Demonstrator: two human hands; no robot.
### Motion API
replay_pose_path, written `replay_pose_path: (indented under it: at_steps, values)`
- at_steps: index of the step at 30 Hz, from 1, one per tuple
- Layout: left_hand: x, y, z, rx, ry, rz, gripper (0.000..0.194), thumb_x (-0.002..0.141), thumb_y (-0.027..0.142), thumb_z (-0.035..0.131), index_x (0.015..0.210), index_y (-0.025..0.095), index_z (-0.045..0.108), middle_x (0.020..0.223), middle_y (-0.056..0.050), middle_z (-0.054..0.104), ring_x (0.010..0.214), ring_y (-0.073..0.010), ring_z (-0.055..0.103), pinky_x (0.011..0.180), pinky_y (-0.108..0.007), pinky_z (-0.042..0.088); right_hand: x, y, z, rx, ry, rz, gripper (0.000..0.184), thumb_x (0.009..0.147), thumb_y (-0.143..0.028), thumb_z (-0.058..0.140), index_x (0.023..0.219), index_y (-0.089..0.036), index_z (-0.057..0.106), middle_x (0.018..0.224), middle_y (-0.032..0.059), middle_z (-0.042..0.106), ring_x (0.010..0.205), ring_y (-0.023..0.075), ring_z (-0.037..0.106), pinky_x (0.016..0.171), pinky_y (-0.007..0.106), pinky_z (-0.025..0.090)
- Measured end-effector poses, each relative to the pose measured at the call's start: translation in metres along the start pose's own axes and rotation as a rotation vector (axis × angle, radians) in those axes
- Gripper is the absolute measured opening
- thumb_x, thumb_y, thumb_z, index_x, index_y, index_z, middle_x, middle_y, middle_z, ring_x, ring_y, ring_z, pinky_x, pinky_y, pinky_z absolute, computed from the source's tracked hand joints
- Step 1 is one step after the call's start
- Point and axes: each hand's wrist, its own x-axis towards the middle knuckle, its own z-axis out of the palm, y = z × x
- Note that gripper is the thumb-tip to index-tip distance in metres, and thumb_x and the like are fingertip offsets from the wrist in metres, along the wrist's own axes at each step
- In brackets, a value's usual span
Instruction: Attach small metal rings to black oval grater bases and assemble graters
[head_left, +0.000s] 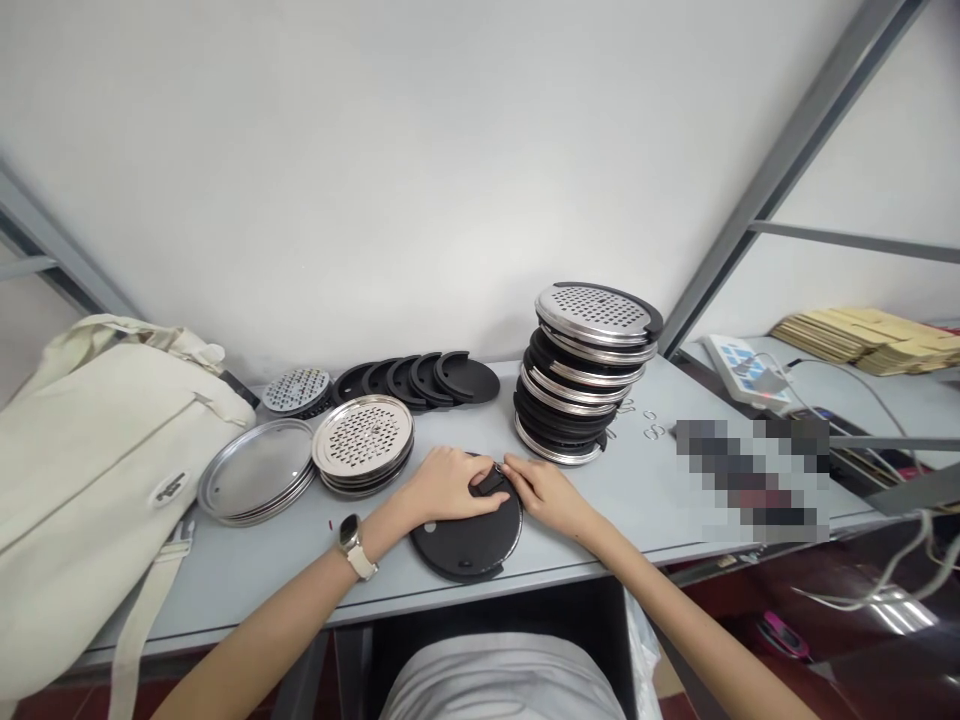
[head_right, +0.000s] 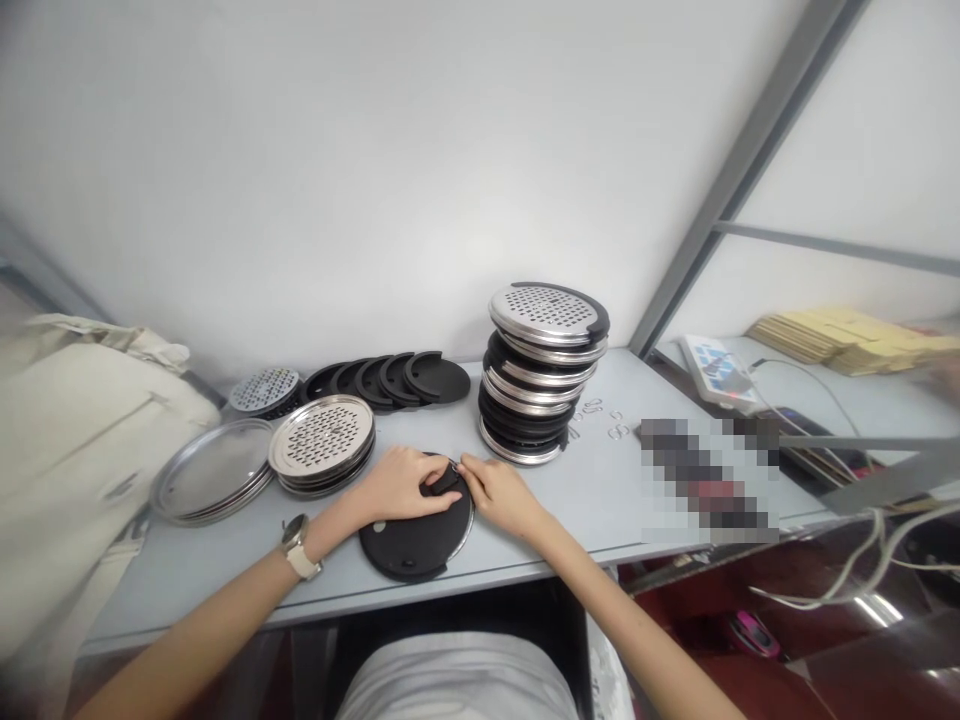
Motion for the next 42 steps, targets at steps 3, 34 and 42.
replay_pose_path:
  at_steps: [3,34,42]
  values:
    - [-0.0004,-0.0001,-0.0003,0.011,0.0,-0.002,0.038,0.086,0.053,0.051,0.069,0.019,0.053,0.059,0.002,0.058,0.051,-0.012,0.048,0.053,-0.027,0.021,0.0003,-0.0013,-0.0021,0.01,-0.002,0.009,0.027,0.1,-0.029,0.032,0.076,-0.022,0.043,0.061,-0.0016,0.049,0.057,0.0158,0.05,0.058,0.026,0.032]
    - [0.0011,0.0013,0.0021,0.068,-0.019,-0.006,0.036,0.089,0.046,0.049,0.067,0.019,0.058,0.059,0.0,0.061,0.052,-0.0132,0.052,0.053,-0.028,0.021,0.0007,-0.0032,-0.0048,0.097,-0.032,0.002,0.03,0.1,-0.03,0.031,0.071,-0.022,0.035,0.06,-0.0039,0.04,0.055,0.0135,0.042,0.058,0.025,0.03]
    - [0.0011,-0.0002,0.0045,0.052,0.002,-0.021,0.036,0.088,0.047,0.049,0.066,0.019,0.056,0.059,0.0,0.062,0.052,-0.0133,0.052,0.052,-0.029,0.019,0.0012,-0.0029,-0.0028,0.1,-0.026,-0.003,0.029,0.099,-0.029,0.032,0.071,-0.022,0.034,0.06,-0.0042,0.04,0.055,0.0131,0.041,0.057,0.025,0.029]
